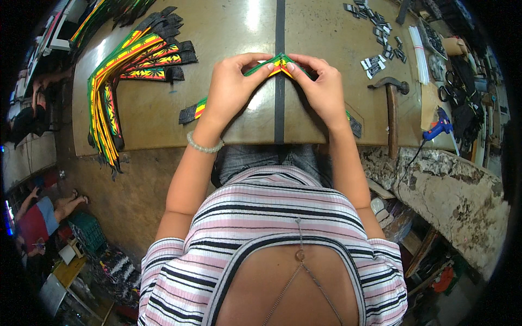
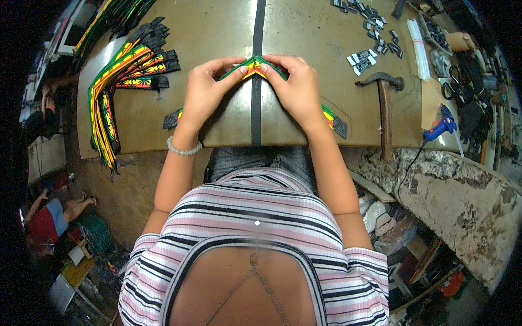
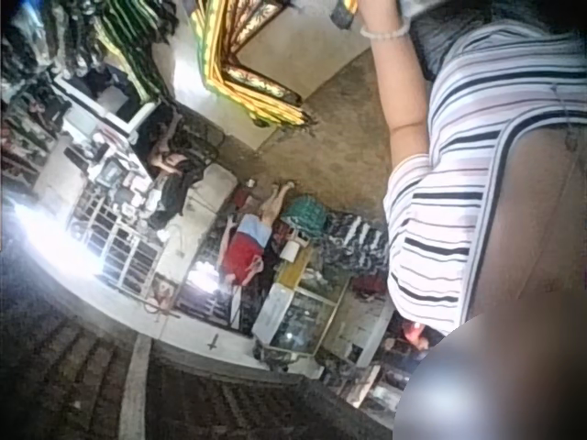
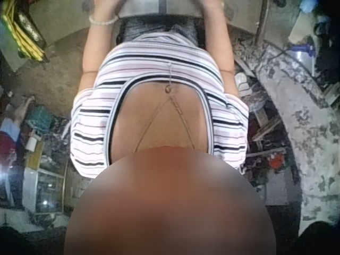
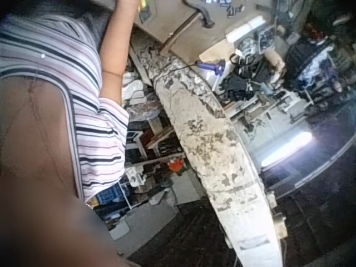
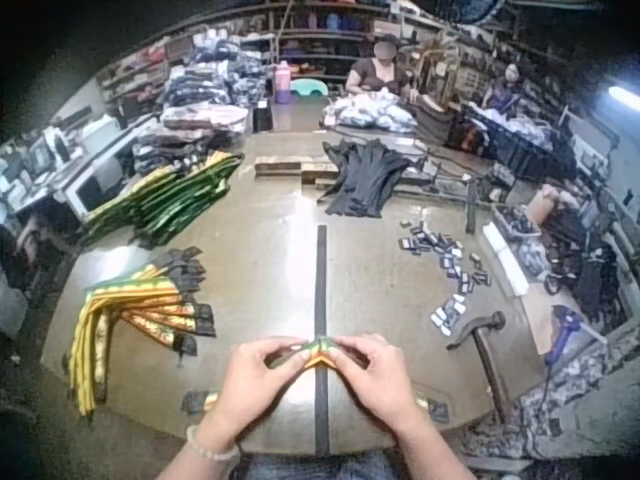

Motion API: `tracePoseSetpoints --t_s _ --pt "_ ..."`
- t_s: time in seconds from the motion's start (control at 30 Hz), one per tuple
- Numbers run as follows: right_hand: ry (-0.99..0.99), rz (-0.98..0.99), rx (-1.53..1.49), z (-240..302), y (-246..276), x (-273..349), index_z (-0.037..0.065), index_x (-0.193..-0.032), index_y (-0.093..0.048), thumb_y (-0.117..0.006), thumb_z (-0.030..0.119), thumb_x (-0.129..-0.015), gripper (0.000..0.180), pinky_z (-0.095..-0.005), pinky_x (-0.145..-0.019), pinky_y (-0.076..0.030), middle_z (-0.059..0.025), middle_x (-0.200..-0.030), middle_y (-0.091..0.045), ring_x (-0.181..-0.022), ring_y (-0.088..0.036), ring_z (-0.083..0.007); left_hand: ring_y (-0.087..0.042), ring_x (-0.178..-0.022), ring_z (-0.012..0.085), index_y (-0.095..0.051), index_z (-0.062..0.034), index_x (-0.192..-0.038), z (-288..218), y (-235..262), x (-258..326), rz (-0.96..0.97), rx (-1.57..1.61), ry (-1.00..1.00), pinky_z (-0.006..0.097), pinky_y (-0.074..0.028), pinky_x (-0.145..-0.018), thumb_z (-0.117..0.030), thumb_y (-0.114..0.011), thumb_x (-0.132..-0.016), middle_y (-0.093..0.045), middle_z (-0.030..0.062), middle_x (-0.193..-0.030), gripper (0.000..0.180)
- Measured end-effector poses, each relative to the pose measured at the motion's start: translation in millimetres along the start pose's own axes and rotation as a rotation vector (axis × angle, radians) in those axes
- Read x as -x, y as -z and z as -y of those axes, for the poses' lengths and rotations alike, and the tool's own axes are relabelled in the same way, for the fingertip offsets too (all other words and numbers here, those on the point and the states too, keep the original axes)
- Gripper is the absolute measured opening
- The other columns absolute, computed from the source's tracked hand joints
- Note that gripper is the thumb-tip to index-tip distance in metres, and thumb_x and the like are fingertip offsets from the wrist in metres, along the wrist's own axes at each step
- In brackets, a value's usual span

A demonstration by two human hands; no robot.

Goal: The person assembles fabric straps by applying hot glue to black webbing, attaching colorful patterned fabric, and securing metal buckles. They repeatedly fold, align, and press the materials together, then trim excess fabric with scissors.

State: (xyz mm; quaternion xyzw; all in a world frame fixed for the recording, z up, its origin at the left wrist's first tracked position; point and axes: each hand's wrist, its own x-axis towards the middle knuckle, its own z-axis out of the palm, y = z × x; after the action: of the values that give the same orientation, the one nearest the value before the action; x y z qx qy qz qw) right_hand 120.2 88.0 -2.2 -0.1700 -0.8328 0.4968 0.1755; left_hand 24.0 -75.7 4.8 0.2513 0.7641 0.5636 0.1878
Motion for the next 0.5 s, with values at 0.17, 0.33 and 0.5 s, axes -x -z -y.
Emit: tracePoseSetpoints --t_s 0.17,0.33,0.5 --pt "0.197 -0.033 0.262 -4.9 -4.0 0.1 0.003 -0.104 -0.073 -0.072 0.017 -0.086 0.022 -0.0322 -0.080 -0.050 -0.0124 -0.094 -0.070 -0.089 -0.064 -0.0230 -0.065 -0.072 0.0207 -0.074 -0.0035 -0.104 -1.9 -2.1 0.9 -0.073 -0.166 -0.123 0.030 -0.052 -0.069 -0.018 -0.074 -0.084 -0.070 0.0166 -0.085 0.025" --pt "0.197 -0.072 0.266 -4.7 -6.4 1.2 0.003 -0.104 -0.073 -0.072 0.015 -0.085 0.022 -0.0315 -0.077 -0.050 -0.0117 -0.094 -0.067 -0.084 -0.063 -0.0221 -0.061 -0.068 0.0238 -0.075 -0.0063 -0.103 -2.8 -1.6 0.5 -0.067 -0.278 -0.151 0.033 -0.050 -0.065 -0.018 -0.074 -0.082 -0.066 0.0169 -0.080 0.024" --pt "0.190 -0.082 0.216 -3.5 -5.1 3.0 0.003 -0.104 -0.073 -0.072 0.013 -0.085 0.022 -0.0298 -0.075 -0.050 -0.0109 -0.093 -0.066 -0.081 -0.063 -0.0205 -0.049 -0.061 0.0132 -0.075 -0.0100 -0.106 0.4 -3.1 -0.7 -0.092 -0.217 -0.151 0.027 -0.042 -0.058 -0.019 -0.075 -0.083 -0.059 0.0080 -0.069 0.025"
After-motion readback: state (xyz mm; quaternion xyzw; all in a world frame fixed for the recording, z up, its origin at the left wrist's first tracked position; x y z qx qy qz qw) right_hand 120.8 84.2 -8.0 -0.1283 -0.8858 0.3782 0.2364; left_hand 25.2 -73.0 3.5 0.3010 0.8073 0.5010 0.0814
